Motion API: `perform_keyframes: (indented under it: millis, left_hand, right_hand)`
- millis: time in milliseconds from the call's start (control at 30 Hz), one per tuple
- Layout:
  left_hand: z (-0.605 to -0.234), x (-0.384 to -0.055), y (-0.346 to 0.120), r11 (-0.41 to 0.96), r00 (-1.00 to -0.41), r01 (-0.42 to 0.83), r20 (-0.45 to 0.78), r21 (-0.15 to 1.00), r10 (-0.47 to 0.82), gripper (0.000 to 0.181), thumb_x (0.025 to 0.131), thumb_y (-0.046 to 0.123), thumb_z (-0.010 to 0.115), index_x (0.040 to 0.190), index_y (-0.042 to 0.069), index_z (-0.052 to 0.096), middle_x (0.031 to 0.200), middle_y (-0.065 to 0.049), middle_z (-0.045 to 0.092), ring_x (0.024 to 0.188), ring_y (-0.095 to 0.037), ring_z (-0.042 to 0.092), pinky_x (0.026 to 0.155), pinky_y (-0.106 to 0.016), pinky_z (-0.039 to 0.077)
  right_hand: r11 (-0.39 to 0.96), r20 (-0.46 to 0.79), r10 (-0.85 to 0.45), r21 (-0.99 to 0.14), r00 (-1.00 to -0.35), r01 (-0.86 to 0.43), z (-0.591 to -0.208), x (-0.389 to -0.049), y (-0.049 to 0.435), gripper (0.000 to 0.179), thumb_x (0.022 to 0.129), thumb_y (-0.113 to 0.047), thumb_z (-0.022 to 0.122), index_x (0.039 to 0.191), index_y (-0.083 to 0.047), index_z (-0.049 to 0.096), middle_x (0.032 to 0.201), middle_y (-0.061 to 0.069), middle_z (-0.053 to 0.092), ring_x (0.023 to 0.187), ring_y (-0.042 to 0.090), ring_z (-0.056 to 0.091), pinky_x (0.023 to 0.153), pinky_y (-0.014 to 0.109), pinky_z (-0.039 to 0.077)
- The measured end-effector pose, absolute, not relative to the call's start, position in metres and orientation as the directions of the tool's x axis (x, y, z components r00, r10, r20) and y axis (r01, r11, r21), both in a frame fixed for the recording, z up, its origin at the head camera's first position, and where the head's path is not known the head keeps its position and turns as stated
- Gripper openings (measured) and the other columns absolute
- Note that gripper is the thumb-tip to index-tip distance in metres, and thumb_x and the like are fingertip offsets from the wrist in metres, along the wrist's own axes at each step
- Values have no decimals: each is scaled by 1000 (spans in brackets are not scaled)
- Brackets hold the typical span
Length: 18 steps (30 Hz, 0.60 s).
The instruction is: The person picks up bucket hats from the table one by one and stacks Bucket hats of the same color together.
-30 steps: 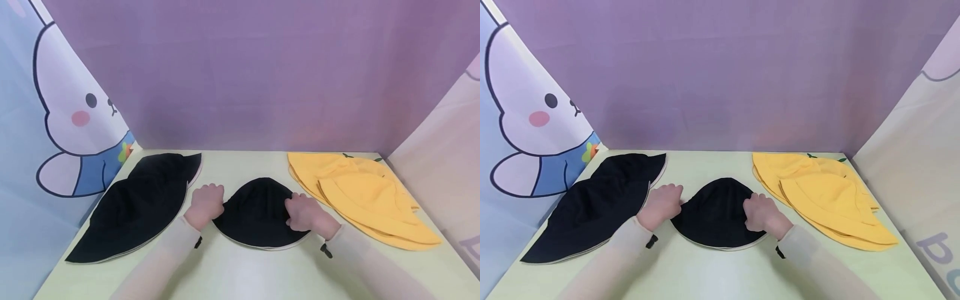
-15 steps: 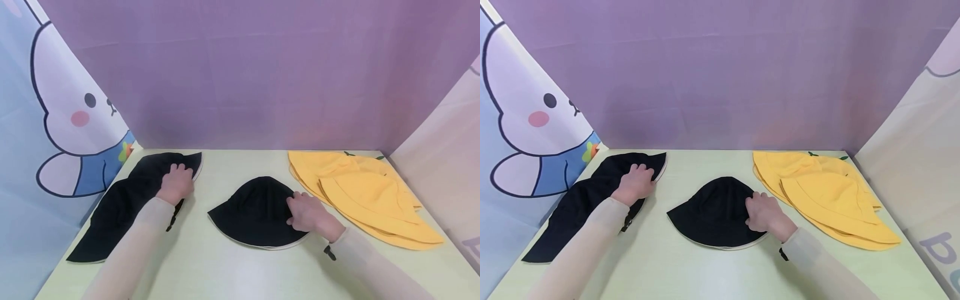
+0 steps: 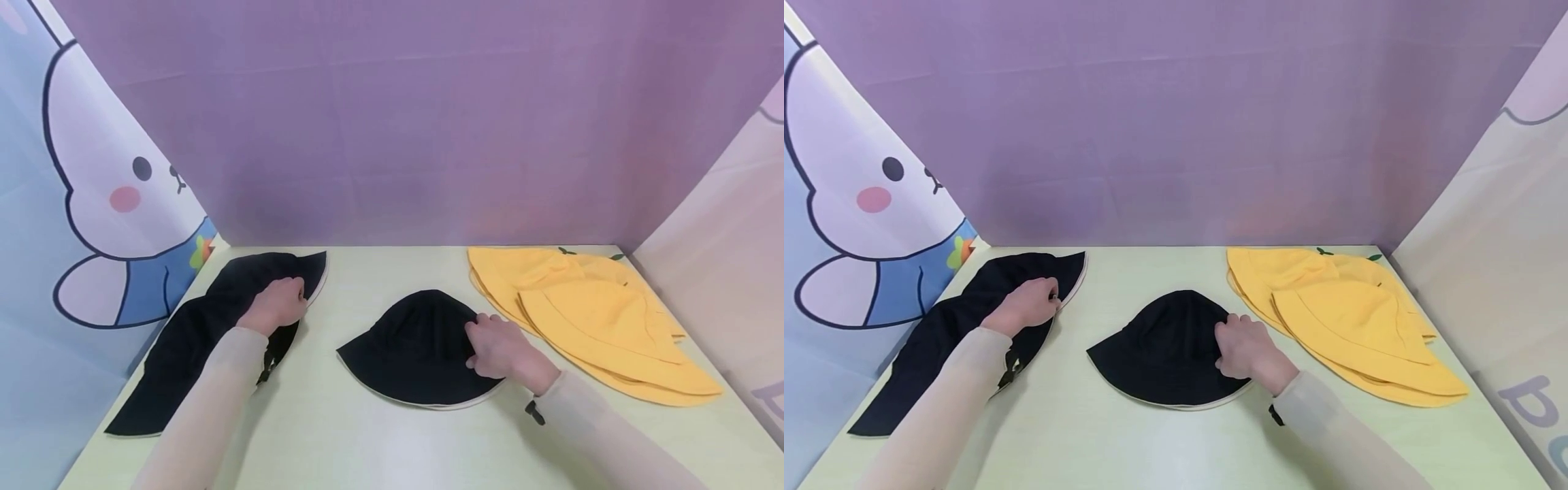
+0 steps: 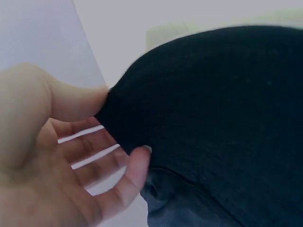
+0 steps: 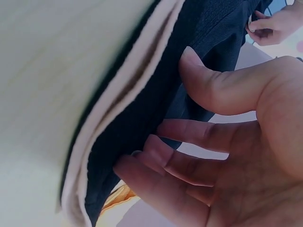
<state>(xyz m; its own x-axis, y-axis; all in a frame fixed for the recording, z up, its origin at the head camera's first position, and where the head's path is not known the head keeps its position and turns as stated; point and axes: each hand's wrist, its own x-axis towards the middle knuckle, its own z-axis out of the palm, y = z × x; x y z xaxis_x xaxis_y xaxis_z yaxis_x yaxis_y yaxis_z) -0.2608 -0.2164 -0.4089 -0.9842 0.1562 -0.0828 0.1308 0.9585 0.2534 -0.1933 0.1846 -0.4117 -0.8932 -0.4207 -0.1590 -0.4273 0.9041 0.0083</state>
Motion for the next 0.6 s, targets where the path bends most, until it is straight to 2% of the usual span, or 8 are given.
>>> perform_keyframes:
  millis: [233, 600]
  left_hand:
    - [-401, -253, -222, 927, -973, 229, 60, 298, 221, 9, 97, 7, 53, 98, 5, 61, 92, -10, 57, 81, -29, 50, 69, -45, 45]
    - [-375, -245, -197, 813, -906, 422, 174, 401, 385, 5, 100, 8, 61, 99, 7, 65, 89, -5, 59, 84, -26, 49, 78, -42, 43]
  right_hand:
    - [907, -145, -418, -14, -897, -420, -413, -199, 188, 45, 79, -34, 85, 106, -4, 66, 100, 11, 62, 90, 32, 63, 72, 52, 52]
    - [903, -145, -426, -4, -893, -430, -412, -194, 187, 42, 80, -31, 85, 105, -3, 65, 97, 11, 61, 88, 32, 61, 70, 50, 53]
